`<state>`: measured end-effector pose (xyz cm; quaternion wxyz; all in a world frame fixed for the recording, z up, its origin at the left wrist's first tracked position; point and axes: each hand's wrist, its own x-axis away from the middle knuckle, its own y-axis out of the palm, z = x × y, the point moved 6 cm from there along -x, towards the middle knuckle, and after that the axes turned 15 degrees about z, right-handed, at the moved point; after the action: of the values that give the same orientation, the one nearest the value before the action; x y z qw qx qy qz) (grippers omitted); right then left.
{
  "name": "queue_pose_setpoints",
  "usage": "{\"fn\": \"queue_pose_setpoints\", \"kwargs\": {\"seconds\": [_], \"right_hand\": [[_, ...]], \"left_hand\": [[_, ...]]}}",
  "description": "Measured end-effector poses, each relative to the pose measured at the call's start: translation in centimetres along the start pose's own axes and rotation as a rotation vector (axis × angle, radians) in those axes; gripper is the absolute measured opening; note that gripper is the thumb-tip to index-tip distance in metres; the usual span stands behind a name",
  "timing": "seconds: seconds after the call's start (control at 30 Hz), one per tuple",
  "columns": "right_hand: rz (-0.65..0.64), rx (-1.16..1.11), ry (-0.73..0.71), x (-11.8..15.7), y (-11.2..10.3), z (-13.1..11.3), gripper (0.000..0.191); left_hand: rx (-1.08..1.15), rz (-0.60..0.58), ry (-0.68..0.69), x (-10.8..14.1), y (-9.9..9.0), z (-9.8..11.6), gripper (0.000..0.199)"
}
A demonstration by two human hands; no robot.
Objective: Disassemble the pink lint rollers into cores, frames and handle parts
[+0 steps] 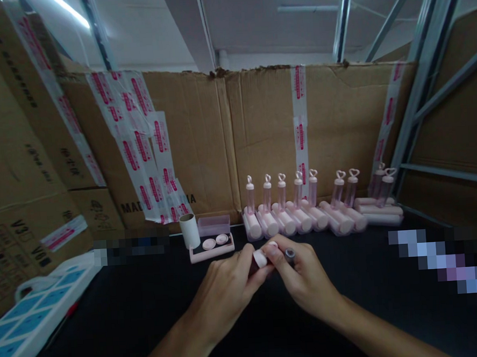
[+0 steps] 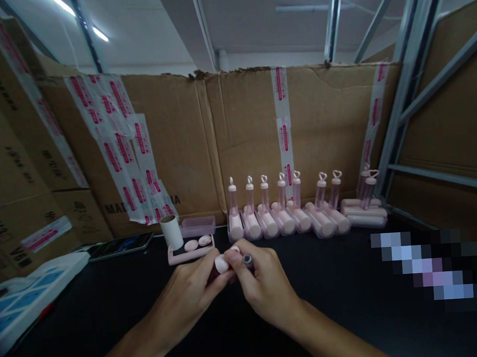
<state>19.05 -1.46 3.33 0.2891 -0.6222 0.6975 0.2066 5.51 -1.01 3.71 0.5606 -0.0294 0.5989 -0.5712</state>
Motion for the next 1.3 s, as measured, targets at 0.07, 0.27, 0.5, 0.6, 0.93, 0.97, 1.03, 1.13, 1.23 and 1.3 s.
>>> {"fn": "queue_pose_setpoints", "kwargs": {"seconds": [0.07,0.27,0.5,0.6,0.93,0.97,1.03,1.13,1.23,1.3], "right_hand": [[0.063,0.016,0.036,-0.4,-0.4,0.7,0.037],[0.085,0.259,0.017,-1.6,-1.5,2.8,0.038],[-0.196,0.418,0.013,-0.6,0.9,4.8,0.021],[-0.231,0.46,0.018,-0.3,1.7,5.1,0.017],[-0.3,0.55,-0.002,0.8,2.5,5.1,0.014],[-0.302,0.559,-0.005,0.8,2.5,5.0,0.014],[-0.303,0.573,-0.012,0.8,2.5,4.9,0.015],[-0.298,0.582,-0.021,0.8,2.6,4.9,0.017],[-0.277,0.586,-0.027,0.7,2.6,4.9,0.014],[-0.249,0.592,-0.028,0.5,2.5,5.0,0.01]], "left_hand": [[0.045,0.027,-0.048,-0.3,-0.5,-0.4,0.02],[0.303,0.371,-0.242,-2.7,-5.0,-6.3,0.033],[0.147,0.46,-0.309,-4.1,-8.9,-13.8,0.044],[0.05,0.31,-0.244,-5.0,-7.2,-14.2,0.037],[-0.292,-0.254,-0.027,-9.1,1.4,-14.4,0.032],[-0.314,-0.284,-0.021,-9.0,1.8,-14.5,0.033],[-0.346,-0.323,-0.014,-8.6,2.4,-15.0,0.034],[-0.373,-0.331,-0.012,-7.6,3.1,-15.7,0.035],[-0.369,-0.291,-0.004,-6.9,3.3,-16.2,0.035],[-0.35,-0.244,0.011,-6.7,3.0,-16.3,0.035]]}}
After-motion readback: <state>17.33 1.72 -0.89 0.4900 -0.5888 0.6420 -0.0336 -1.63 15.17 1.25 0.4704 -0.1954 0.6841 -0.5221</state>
